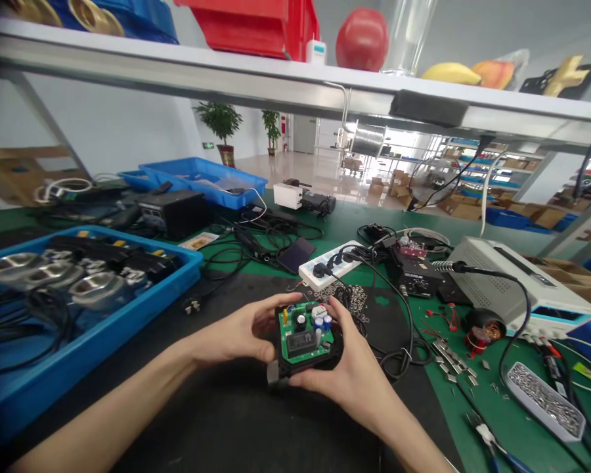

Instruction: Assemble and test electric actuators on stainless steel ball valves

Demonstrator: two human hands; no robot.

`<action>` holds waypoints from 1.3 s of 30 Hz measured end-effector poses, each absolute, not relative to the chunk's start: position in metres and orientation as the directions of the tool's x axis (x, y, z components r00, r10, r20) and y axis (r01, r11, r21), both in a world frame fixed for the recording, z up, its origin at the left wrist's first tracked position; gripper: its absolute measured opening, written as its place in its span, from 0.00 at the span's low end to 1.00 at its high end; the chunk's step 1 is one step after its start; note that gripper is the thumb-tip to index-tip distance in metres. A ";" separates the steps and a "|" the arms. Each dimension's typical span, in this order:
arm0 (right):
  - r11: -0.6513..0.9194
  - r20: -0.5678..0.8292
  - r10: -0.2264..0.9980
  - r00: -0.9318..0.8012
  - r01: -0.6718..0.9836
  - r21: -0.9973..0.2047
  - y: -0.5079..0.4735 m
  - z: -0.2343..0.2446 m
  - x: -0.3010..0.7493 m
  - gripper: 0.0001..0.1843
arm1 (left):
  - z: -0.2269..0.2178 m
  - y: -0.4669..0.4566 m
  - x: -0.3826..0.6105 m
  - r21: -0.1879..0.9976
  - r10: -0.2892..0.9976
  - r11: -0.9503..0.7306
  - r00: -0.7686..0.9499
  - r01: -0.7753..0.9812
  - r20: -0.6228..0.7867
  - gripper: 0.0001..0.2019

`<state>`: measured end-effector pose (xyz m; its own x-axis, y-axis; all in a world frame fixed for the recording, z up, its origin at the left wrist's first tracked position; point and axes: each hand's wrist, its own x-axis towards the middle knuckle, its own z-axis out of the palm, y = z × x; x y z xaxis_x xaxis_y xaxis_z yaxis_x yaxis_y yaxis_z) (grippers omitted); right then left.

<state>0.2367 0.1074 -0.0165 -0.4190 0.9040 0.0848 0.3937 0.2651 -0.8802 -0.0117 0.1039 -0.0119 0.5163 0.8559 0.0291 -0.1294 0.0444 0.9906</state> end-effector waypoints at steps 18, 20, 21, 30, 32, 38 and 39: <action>0.584 0.387 0.811 -0.439 0.574 -0.573 0.058 -0.063 0.272 0.65 | -0.011 0.060 0.004 0.950 0.859 -0.224 0.505 0.216 0.088 0.57; 0.568 0.311 0.818 -0.483 0.600 -0.563 0.066 -0.053 0.290 0.63 | -0.012 0.061 0.004 0.957 0.864 -0.206 0.497 0.204 0.081 0.58; 0.546 0.260 0.830 -0.493 0.624 -0.560 0.069 -0.049 0.299 0.56 | -0.013 0.061 0.005 0.962 0.866 -0.197 0.494 0.189 0.081 0.57; 0.548 -0.066 0.811 -0.581 0.795 -0.258 0.096 -0.045 0.304 0.10 | -0.024 0.059 0.016 0.947 0.885 -0.257 0.441 0.191 0.151 0.56; 0.574 -0.142 0.787 -0.601 0.796 -0.191 0.101 -0.040 0.292 0.11 | -0.026 0.058 0.018 0.949 0.888 -0.258 0.431 0.180 0.160 0.55; 0.611 -0.219 0.745 -0.630 0.776 -0.155 0.108 -0.034 0.276 0.07 | -0.027 0.061 0.018 0.965 0.877 -0.254 0.435 0.064 0.203 0.54; 0.615 -0.221 0.741 -0.634 0.773 -0.154 0.108 -0.035 0.276 0.08 | -0.026 0.062 0.018 0.966 0.880 -0.254 0.429 0.058 0.205 0.54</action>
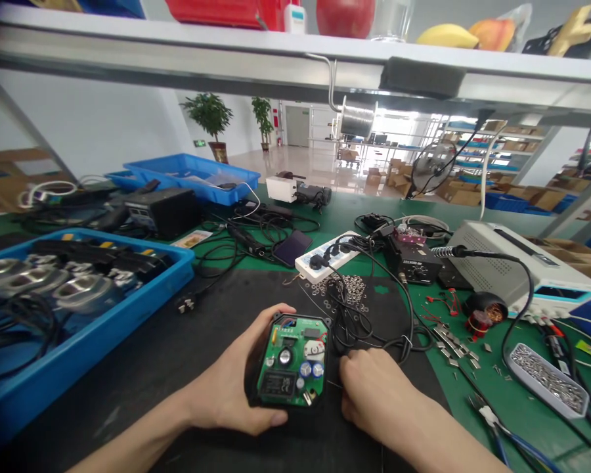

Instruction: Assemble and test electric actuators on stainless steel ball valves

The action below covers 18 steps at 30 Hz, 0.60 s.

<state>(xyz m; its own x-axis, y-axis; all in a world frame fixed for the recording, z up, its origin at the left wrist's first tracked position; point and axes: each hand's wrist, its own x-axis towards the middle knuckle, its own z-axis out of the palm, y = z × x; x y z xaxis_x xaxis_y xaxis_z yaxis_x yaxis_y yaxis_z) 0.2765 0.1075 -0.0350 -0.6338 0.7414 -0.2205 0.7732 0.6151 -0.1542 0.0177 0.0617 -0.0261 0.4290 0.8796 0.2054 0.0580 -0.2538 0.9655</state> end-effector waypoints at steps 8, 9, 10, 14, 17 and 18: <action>0.478 -0.199 0.821 -0.536 0.834 -0.276 0.095 -0.028 0.308 0.10 | -0.026 0.060 0.015 0.965 0.891 -0.252 0.405 0.067 0.205 0.54; 0.410 -0.198 0.841 -0.504 0.831 -0.375 0.093 -0.025 0.314 0.11 | -0.026 0.060 0.016 0.963 0.891 -0.259 0.402 0.068 0.211 0.54; 0.335 -0.186 0.862 -0.471 0.805 -0.489 0.090 -0.020 0.319 0.12 | -0.026 0.060 0.016 0.961 0.890 -0.267 0.400 0.069 0.219 0.54; 0.268 0.026 0.926 -0.376 0.610 -0.746 0.076 0.011 0.329 0.18 | -0.027 0.059 0.017 0.953 0.891 -0.289 0.390 0.089 0.233 0.53; 0.428 0.274 0.901 -0.335 0.587 -0.688 0.065 0.039 0.321 0.13 | -0.027 0.058 0.017 0.954 0.896 -0.280 0.385 0.109 0.219 0.54; 0.488 0.350 0.873 -0.341 0.592 -0.641 0.062 0.046 0.315 0.11 | -0.027 0.058 0.017 0.956 0.898 -0.272 0.385 0.110 0.212 0.54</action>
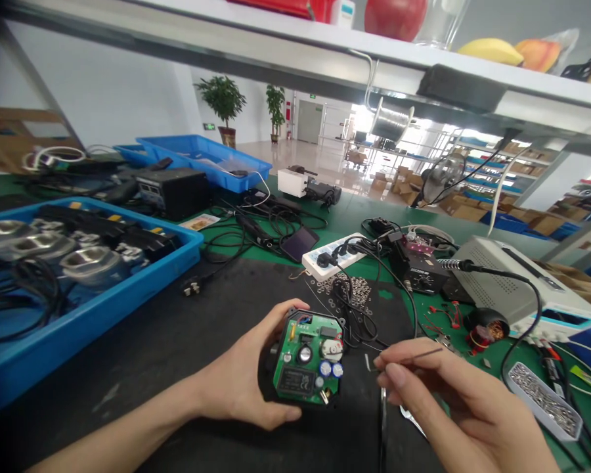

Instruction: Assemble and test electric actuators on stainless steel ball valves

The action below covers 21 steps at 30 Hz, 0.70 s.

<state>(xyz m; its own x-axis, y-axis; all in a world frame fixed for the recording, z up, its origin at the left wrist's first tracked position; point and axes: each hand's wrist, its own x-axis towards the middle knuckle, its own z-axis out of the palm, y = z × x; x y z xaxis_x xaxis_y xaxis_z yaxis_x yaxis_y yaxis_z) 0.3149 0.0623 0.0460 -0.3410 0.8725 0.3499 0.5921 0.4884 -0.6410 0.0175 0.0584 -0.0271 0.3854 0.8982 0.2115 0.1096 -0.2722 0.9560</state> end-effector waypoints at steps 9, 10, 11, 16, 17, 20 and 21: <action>0.837 0.524 0.547 -0.653 0.428 -0.340 0.067 0.070 0.263 0.11 | -0.029 0.063 0.018 0.965 0.887 -0.263 0.388 -0.021 0.250 0.53; 0.854 0.526 0.521 -0.672 0.408 -0.324 0.069 0.070 0.261 0.11 | -0.029 0.064 0.018 0.966 0.886 -0.256 0.391 -0.035 0.250 0.52; 0.867 0.531 0.498 -0.685 0.393 -0.307 0.072 0.070 0.260 0.11 | -0.029 0.065 0.018 0.967 0.886 -0.249 0.393 -0.045 0.247 0.52; 0.897 0.556 0.442 -0.704 0.364 -0.252 0.081 0.066 0.259 0.15 | -0.029 0.067 0.017 0.968 0.892 -0.250 0.381 -0.027 0.241 0.52; 0.897 0.557 0.441 -0.704 0.364 -0.250 0.083 0.065 0.259 0.15 | -0.029 0.067 0.017 0.967 0.893 -0.252 0.380 -0.019 0.240 0.52; 0.902 0.550 0.432 -0.715 0.355 -0.247 0.086 0.063 0.256 0.14 | -0.029 0.068 0.018 0.967 0.894 -0.253 0.379 -0.008 0.237 0.52; 0.903 0.550 0.430 -0.716 0.350 -0.250 0.086 0.063 0.255 0.14 | -0.030 0.068 0.018 0.967 0.894 -0.253 0.379 -0.008 0.237 0.52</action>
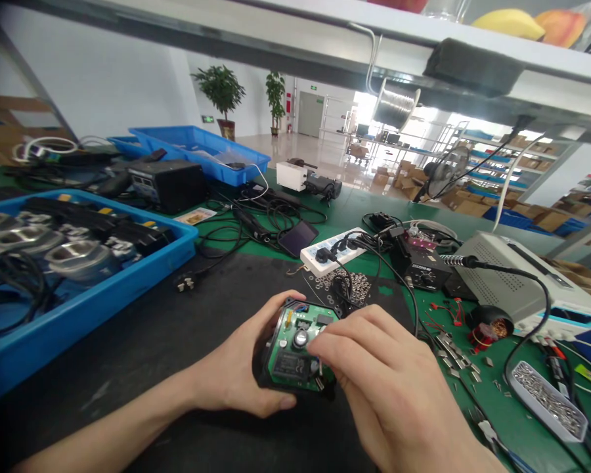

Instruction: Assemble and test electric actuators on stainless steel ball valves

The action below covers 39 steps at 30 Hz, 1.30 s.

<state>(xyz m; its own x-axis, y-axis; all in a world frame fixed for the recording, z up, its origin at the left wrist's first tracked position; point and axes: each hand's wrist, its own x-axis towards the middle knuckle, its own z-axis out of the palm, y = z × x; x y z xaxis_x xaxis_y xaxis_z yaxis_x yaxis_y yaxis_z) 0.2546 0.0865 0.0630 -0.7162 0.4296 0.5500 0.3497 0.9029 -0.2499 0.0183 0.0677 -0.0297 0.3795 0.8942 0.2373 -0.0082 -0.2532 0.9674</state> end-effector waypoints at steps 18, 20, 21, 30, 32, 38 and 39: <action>0.883 0.541 0.453 -0.709 0.274 -0.381 0.087 0.061 0.259 0.16 | -0.032 0.068 0.021 0.971 0.902 -0.238 0.368 -0.015 0.226 0.54; 0.887 0.539 0.445 -0.715 0.269 -0.375 0.088 0.062 0.260 0.16 | -0.031 0.068 0.021 0.969 0.900 -0.246 0.370 -0.003 0.229 0.54; 0.887 0.538 0.445 -0.716 0.272 -0.373 0.087 0.063 0.260 0.15 | -0.031 0.068 0.021 0.968 0.901 -0.250 0.368 0.003 0.232 0.54; 0.778 0.490 0.618 -0.615 0.387 -0.495 0.082 0.057 0.259 0.11 | -0.032 0.068 0.020 0.969 0.902 -0.249 0.363 -0.008 0.235 0.53; 0.750 0.485 0.653 -0.581 0.407 -0.522 0.080 0.055 0.258 0.10 | -0.031 0.068 0.019 0.968 0.894 -0.250 0.385 0.000 0.230 0.53; 0.596 0.408 0.798 -0.444 0.478 -0.646 0.089 0.056 0.245 0.03 | -0.028 0.067 0.018 0.966 0.887 -0.256 0.404 0.034 0.221 0.51; 0.547 0.365 0.829 -0.424 0.479 -0.686 0.092 0.056 0.241 0.05 | -0.028 0.066 0.018 0.966 0.889 -0.256 0.401 0.038 0.220 0.51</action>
